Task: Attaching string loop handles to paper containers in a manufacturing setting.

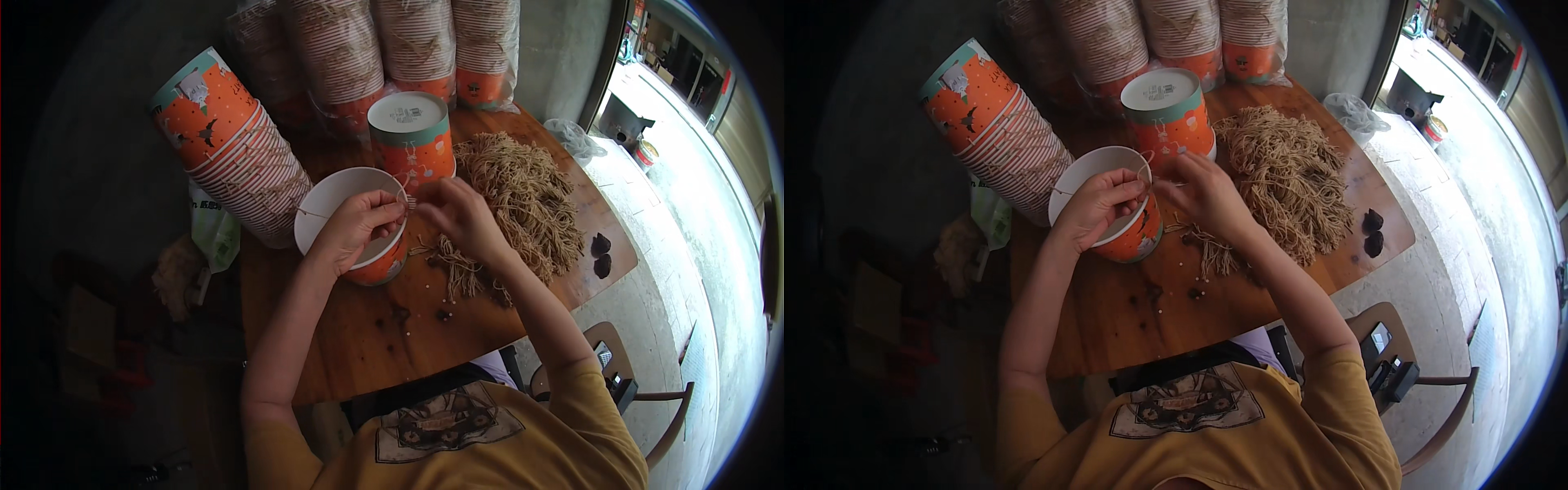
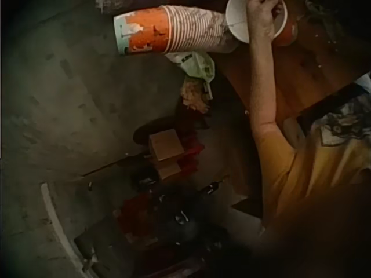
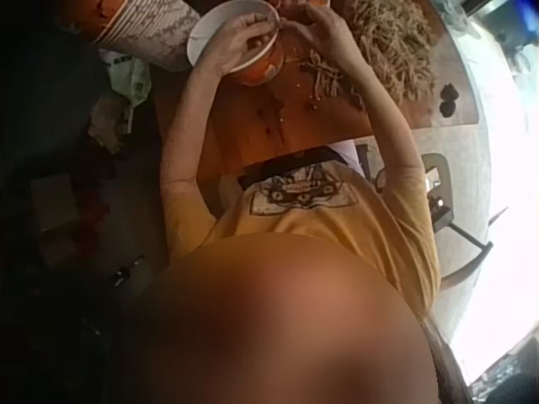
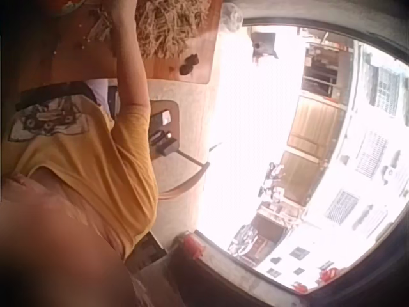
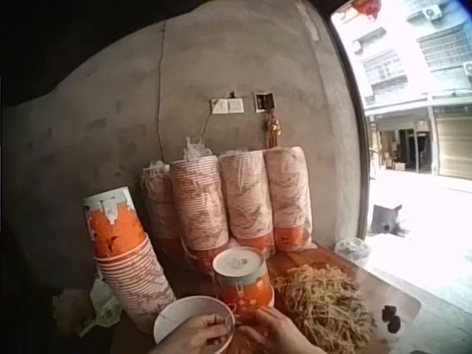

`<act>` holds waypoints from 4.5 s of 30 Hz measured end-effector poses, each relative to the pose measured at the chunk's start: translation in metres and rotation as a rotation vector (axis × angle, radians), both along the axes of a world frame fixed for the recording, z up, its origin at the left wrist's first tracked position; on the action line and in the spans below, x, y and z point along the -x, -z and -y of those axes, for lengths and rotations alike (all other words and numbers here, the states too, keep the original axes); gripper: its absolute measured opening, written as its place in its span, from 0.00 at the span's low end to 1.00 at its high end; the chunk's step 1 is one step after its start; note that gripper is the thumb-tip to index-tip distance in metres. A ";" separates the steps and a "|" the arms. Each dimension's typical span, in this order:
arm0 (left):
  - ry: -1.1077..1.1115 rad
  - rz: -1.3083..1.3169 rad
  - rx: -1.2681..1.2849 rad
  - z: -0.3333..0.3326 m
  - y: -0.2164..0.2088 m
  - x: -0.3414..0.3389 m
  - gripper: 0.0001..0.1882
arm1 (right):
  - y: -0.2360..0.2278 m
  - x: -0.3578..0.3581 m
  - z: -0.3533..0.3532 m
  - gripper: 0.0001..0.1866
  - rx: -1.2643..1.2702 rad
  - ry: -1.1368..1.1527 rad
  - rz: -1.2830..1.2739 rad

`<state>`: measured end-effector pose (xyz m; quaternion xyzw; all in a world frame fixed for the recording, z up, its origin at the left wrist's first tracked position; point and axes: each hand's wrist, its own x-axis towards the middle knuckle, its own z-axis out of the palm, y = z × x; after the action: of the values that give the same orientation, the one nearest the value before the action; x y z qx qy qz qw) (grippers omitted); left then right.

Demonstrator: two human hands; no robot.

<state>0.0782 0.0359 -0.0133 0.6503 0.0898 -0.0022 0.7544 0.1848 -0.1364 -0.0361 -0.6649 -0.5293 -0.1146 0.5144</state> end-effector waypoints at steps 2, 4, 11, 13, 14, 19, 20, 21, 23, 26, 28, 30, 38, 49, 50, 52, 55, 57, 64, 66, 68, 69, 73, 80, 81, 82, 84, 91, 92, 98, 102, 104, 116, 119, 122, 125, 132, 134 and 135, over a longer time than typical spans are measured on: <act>0.001 0.004 -0.001 0.000 0.002 -0.001 0.07 | 0.005 0.005 0.001 0.09 0.056 0.000 -0.064; -0.009 -0.043 -0.022 0.000 0.002 -0.003 0.06 | 0.006 0.015 0.002 0.09 0.067 0.020 -0.158; 0.000 -0.240 0.168 0.004 -0.013 -0.005 0.06 | 0.008 0.039 -0.006 0.09 0.032 0.140 0.003; 0.056 -0.232 0.193 -0.001 -0.010 -0.003 0.06 | 0.007 0.044 -0.006 0.09 0.001 0.121 0.070; 0.057 -0.231 0.193 0.001 -0.010 -0.003 0.06 | 0.006 0.045 -0.005 0.08 -0.028 0.110 0.139; -0.088 -0.158 0.002 0.014 -0.009 -0.001 0.04 | 0.005 0.035 0.003 0.09 0.020 0.053 0.213; -0.088 -0.157 0.001 0.016 -0.009 0.000 0.04 | 0.005 0.034 0.003 0.11 0.045 0.062 0.271; -0.095 -0.134 0.011 0.019 -0.010 0.000 0.04 | 0.005 0.036 0.002 0.11 0.045 0.063 0.273; -0.104 -0.111 0.021 0.020 -0.010 0.001 0.04 | 0.003 0.039 0.001 0.09 0.026 0.052 0.294; -0.092 -0.124 0.032 0.019 -0.009 0.001 0.03 | 0.000 0.039 0.005 0.08 0.076 0.031 0.339; -0.128 -0.105 -0.019 0.020 -0.007 0.001 0.04 | -0.001 0.035 0.007 0.08 0.049 -0.036 0.259; -0.127 -0.086 -0.088 0.019 -0.006 0.001 0.06 | -0.005 0.027 0.011 0.09 0.063 -0.076 0.051; -0.187 -0.031 -0.192 0.027 -0.008 0.004 0.16 | -0.017 0.001 0.001 0.13 0.148 -0.131 0.218; -0.161 0.039 -0.200 0.023 -0.008 0.005 0.27 | -0.039 -0.006 0.004 0.18 0.269 -0.132 0.571; -0.160 0.039 -0.199 0.023 -0.008 0.005 0.27 | -0.038 -0.009 0.003 0.16 0.275 -0.149 0.576; -0.107 0.013 -0.182 0.022 -0.009 0.005 0.28 | -0.039 -0.012 0.004 0.15 0.280 -0.167 0.582; -0.067 0.032 -0.193 0.023 -0.013 0.008 0.27 | -0.038 -0.014 0.005 0.09 0.254 -0.225 0.572; -0.040 0.039 -0.224 0.022 -0.012 0.007 0.27 | -0.031 -0.016 0.008 0.07 0.229 -0.263 0.432; 0.012 0.055 -0.308 0.023 -0.013 0.009 0.25 | 0.003 -0.006 0.005 0.05 0.022 -0.484 -0.212; 0.005 0.072 -0.317 0.023 -0.011 0.010 0.24 | 0.012 -0.004 0.002 0.05 -0.037 -0.602 -0.548; -0.002 0.090 -0.327 0.023 -0.010 0.011 0.24 | 0.012 -0.003 0.003 0.05 -0.025 -0.636 -0.656; -0.014 0.103 -0.345 0.023 -0.010 0.012 0.23 | 0.012 -0.002 0.003 0.05 -0.012 -0.669 -0.762; 0.000 0.181 -0.471 0.021 -0.009 0.012 0.23 | 0.007 0.001 0.006 0.06 0.049 -0.622 -0.777; 0.051 0.148 -0.339 0.022 -0.010 0.013 0.21 | -0.002 0.002 0.004 0.05 0.045 -0.559 -0.727; 0.043 0.077 -0.229 0.022 -0.012 0.014 0.20 | -0.007 0.004 0.007 0.07 0.123 -0.564 -0.859; 0.034 0.007 -0.119 0.021 -0.013 0.015 0.20 | -0.008 0.003 0.007 0.07 0.124 -0.567 -0.860; 0.030 -0.006 -0.118 0.025 -0.013 0.014 0.19 | -0.009 0.000 0.009 0.07 0.194 -0.561 -0.901; -0.013 0.097 -0.252 0.023 -0.012 0.012 0.19 | 0.000 -0.006 0.010 0.07 0.154 -0.490 -0.620; -0.016 0.096 -0.251 0.023 -0.012 0.013 0.19 | -0.007 -0.001 0.012 0.09 0.214 -0.418 -0.551; -0.091 0.392 -0.852 0.033 -0.014 0.012 0.18 | -0.011 0.008 0.010 0.12 0.226 -0.189 -0.277; -0.051 0.368 -0.705 0.026 -0.009 0.010 0.17 | -0.011 0.007 0.009 0.10 0.233 -0.179 -0.291; -0.018 0.327 -0.555 0.021 -0.012 0.010 0.17 | -0.010 0.008 0.008 0.10 0.232 -0.189 -0.299; -0.086 0.104 -0.443 0.010 -0.014 0.024 0.10 | -0.011 0.014 0.006 0.06 0.281 -0.200 -0.383; -0.084 0.144 -0.667 0.013 -0.011 0.026 0.09 | -0.009 0.014 0.005 0.06 0.282 -0.198 -0.401; -0.075 0.180 -0.719 0.017 -0.005 0.023 0.10 | -0.011 0.015 0.007 0.07 0.279 -0.194 -0.391; -0.104 0.144 -0.778 0.024 -0.006 0.023 0.08 | -0.010 0.016 0.007 0.07 0.274 -0.191 -0.401; -0.174 0.245 -0.886 0.037 -0.008 0.027 0.06 | -0.010 0.017 0.012 0.08 0.325 -0.171 -0.451; -0.218 0.252 -0.953 0.041 -0.007 0.029 0.06 | -0.012 0.020 0.014 0.08 0.320 -0.178 -0.466; -0.217 0.252 -0.953 0.043 -0.005 0.030 0.06 | -0.012 0.022 0.015 0.08 0.316 -0.184 -0.480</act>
<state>0.0485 -0.0067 -0.0079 0.9045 0.0562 0.1961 0.3744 0.1625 -0.1515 -0.0241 -0.6942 -0.4618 0.1765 0.5232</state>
